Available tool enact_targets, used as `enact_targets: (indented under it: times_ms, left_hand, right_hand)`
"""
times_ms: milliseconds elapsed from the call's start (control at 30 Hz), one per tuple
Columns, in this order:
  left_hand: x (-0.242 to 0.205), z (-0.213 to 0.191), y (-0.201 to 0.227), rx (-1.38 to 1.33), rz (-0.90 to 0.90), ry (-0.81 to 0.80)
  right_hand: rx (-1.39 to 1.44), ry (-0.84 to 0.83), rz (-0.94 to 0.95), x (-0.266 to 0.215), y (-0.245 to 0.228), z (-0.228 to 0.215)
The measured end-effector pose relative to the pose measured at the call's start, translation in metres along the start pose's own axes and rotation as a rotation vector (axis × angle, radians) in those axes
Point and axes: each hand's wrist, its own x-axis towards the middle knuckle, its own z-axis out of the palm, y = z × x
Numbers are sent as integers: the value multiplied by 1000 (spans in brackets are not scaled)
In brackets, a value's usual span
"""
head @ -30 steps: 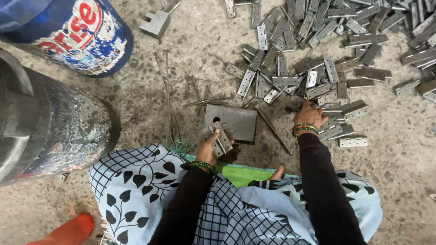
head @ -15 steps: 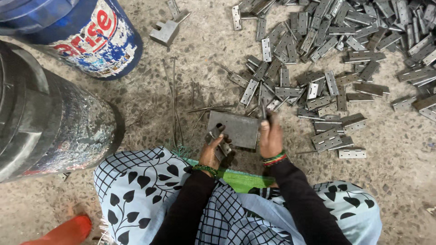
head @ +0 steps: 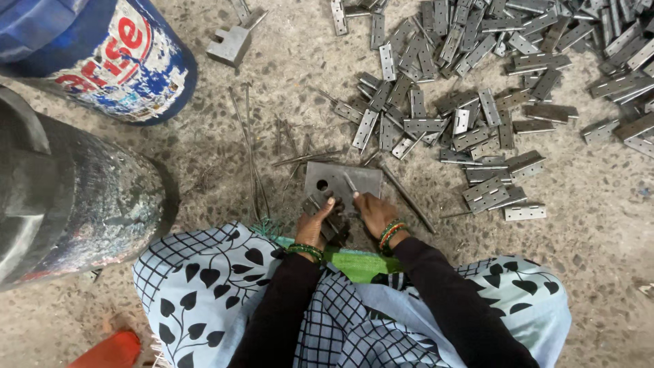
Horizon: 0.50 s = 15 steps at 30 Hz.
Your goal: The person sits on the floor and assembles metal hinges by inserting pins into hinge leaves using a metal block as a guide. They repeatedly pick up hinge parts, align them, insert the pin, and place the assembled hinge aside.
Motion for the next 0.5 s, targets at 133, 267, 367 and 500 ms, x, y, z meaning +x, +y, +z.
enact_targets:
  times_ms: [133, 267, 367, 500]
  left_hand:
    - [-1, -4, -8, 168, 118, -21]
    - [1, -9, -11, 235, 198, -12]
    - [4, -13, -13, 214, 193, 22]
    - [10, -14, -13, 183, 174, 60]
  right_hand:
    - [-41, -169, 13, -13, -9, -2]
    - [61, -97, -49, -14, -12, -8]
    - [122, -26, -61, -5, -5, -10]
    - [174, 52, -145, 2, 6, -14]
